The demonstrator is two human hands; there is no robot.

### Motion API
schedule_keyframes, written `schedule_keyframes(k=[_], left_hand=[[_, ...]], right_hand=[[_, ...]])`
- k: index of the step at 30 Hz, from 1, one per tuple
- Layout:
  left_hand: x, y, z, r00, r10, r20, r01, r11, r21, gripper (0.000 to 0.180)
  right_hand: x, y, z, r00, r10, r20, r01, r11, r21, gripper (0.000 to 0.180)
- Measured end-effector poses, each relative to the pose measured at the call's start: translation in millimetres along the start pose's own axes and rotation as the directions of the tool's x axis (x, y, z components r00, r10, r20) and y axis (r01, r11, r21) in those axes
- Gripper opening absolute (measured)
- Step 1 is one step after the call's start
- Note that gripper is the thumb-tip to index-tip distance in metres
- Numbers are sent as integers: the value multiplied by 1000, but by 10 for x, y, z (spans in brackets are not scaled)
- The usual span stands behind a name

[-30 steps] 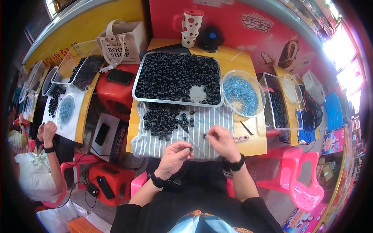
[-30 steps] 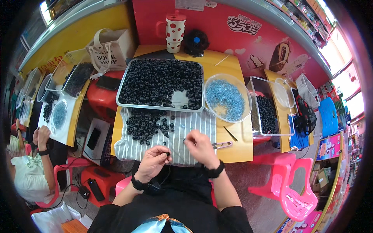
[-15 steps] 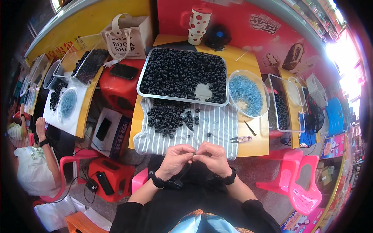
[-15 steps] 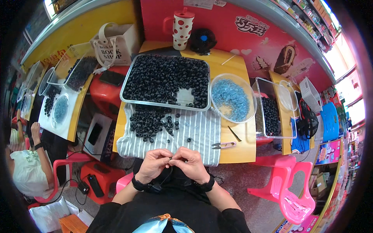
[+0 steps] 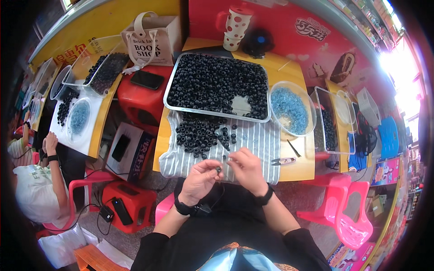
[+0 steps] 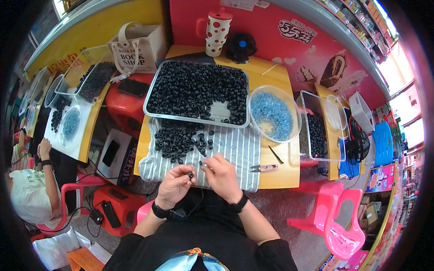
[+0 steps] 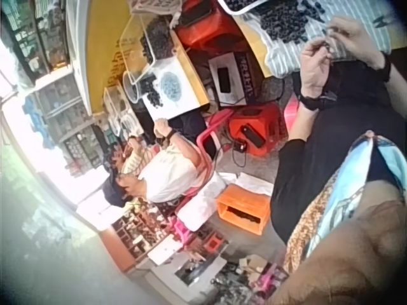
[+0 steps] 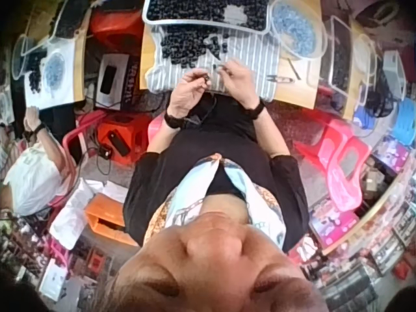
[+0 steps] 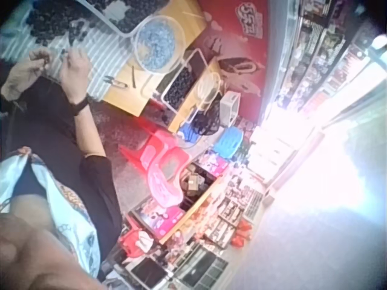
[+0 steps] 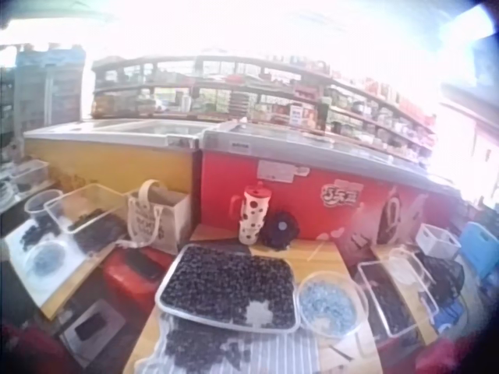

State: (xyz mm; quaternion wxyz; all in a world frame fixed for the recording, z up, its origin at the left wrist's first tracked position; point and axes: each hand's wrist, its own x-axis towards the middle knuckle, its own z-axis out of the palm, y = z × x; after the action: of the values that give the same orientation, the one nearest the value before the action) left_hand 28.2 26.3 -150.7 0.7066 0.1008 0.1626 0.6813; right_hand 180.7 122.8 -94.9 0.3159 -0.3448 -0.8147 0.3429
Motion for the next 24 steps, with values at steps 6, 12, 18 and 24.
schedule_keyframes(k=[6,12,18,24], left_hand=[[-43,101,-45,998,55,-16,-55,998,24,22],[-19,80,12,997,57,-46,-56,998,29,22],[49,-39,144,999,35,-8,-34,996,79,21],[60,-87,195,1000,18,-8,-17,993,113,20]], right_hand=[[42,-27,276,992,7,125,40,929,-368,10],[0,84,155,963,231,140,-258,939,226,7],[-163,-218,-74,934,251,256,-358,656,665,5],[-246,-161,-94,953,225,204,-302,627,718,3]])
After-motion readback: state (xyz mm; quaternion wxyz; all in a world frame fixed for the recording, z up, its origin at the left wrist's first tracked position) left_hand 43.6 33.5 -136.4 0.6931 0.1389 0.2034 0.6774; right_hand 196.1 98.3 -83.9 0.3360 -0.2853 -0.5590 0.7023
